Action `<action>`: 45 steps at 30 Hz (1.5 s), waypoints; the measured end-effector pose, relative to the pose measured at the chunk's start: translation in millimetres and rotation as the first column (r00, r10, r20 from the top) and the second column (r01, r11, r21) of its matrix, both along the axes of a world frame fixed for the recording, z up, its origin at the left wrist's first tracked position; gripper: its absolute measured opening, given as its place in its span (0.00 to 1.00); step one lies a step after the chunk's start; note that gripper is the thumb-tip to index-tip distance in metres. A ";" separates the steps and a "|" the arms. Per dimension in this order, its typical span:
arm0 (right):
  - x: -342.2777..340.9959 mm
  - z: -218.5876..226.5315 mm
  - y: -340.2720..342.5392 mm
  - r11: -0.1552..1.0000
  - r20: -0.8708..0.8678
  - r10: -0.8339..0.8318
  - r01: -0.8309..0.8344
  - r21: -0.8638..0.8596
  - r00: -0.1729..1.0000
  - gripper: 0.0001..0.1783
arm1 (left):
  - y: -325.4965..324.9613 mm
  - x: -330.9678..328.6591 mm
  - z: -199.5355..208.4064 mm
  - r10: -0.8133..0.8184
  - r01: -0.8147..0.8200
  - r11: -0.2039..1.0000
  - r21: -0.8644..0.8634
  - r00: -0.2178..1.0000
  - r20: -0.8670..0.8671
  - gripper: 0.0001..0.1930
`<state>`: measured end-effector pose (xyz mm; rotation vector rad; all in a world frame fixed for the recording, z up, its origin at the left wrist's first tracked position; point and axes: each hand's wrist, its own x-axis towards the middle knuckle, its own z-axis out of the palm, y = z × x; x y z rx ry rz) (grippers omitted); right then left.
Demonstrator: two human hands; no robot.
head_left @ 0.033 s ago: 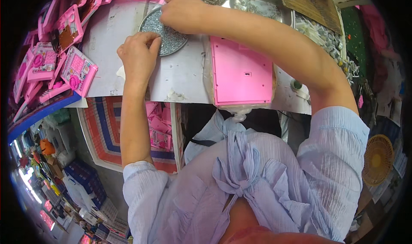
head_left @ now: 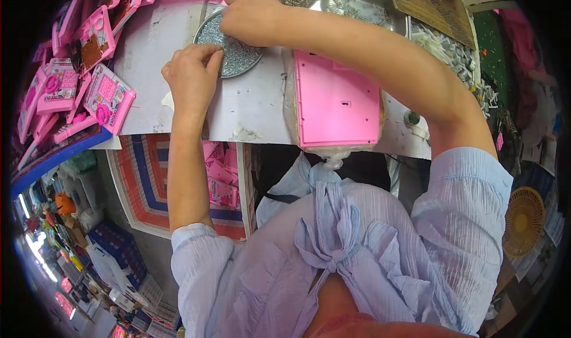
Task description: Assembling internal components, wiring, and soldering for a pink plastic toy housing.
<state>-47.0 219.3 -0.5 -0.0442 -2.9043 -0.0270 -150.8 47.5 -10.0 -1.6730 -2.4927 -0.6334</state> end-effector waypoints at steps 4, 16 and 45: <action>-17.0 -6.6 1.0 0.998 -0.010 -0.028 0.027 -0.061 1.000 0.08 | -0.8 -2.2 -3.5 0.028 -0.030 0.990 0.135 0.999 0.015 0.07; -6.0 7.7 10.4 0.988 -0.180 -0.149 0.136 -0.078 0.972 0.10 | 13.3 5.9 -9.0 0.056 -0.051 0.996 0.073 0.996 -0.064 0.08; 222.4 10.2 50.0 0.903 -0.129 -0.160 0.093 -0.419 0.979 0.06 | 49.0 70.6 35.1 -0.190 0.510 0.820 -0.258 0.669 0.719 0.21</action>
